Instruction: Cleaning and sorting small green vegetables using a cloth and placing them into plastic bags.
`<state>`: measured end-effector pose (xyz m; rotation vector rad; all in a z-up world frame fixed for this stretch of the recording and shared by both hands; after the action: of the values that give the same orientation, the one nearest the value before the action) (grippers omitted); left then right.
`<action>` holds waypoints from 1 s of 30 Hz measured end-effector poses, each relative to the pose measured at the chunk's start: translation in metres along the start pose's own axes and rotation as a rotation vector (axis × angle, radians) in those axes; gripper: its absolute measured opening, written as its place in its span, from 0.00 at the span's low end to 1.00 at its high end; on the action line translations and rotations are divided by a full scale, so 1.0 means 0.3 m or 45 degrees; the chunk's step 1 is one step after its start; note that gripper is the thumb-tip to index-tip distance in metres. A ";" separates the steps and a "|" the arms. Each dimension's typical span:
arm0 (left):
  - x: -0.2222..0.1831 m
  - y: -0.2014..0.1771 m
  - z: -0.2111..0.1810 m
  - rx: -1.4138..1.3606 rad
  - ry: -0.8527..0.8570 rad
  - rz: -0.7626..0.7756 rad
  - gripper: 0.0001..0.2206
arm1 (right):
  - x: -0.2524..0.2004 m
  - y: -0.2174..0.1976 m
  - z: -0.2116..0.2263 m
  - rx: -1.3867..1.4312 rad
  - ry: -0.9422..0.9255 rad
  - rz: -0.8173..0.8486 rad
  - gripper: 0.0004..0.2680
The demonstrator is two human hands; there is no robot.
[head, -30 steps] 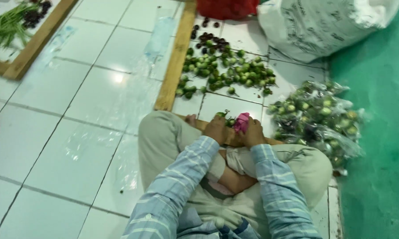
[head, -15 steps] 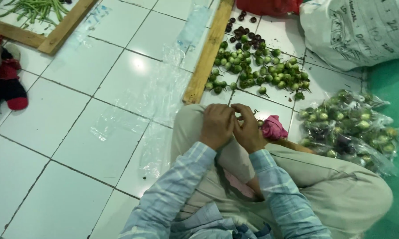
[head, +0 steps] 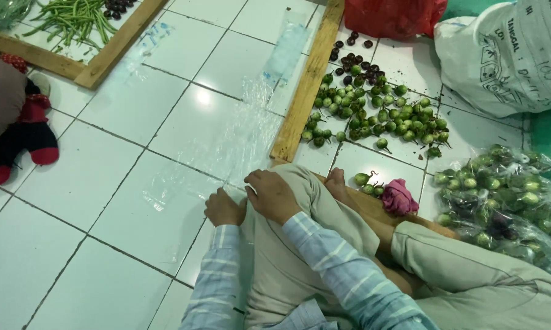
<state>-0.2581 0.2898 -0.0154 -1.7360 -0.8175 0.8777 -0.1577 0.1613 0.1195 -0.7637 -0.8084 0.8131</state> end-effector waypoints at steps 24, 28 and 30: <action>-0.309 -0.616 -0.427 -0.708 1.001 -0.764 0.04 | -0.154 -0.445 -0.044 0.973 0.343 -0.515 0.23; -0.397 -0.696 -0.619 -0.796 1.265 -0.708 0.06 | -0.219 -0.631 -0.136 0.987 0.273 -0.708 0.18; -0.432 -0.711 -0.715 -0.727 1.370 -0.613 0.05 | -0.256 -0.719 -0.189 0.983 0.214 -0.794 0.11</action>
<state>-0.1686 0.1431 0.2651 -1.9872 -0.6845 -0.6699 -0.0755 -0.0198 0.2464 0.1179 -0.4703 0.4225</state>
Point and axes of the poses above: each hand's wrist, its own x-axis towards the middle knuckle, its own y-axis out of the palm, z = x × y, the point moved 2 cm from there along x, towards the middle knuckle, and after that the axes turned 2 degrees about x, right-handed, at the moved point
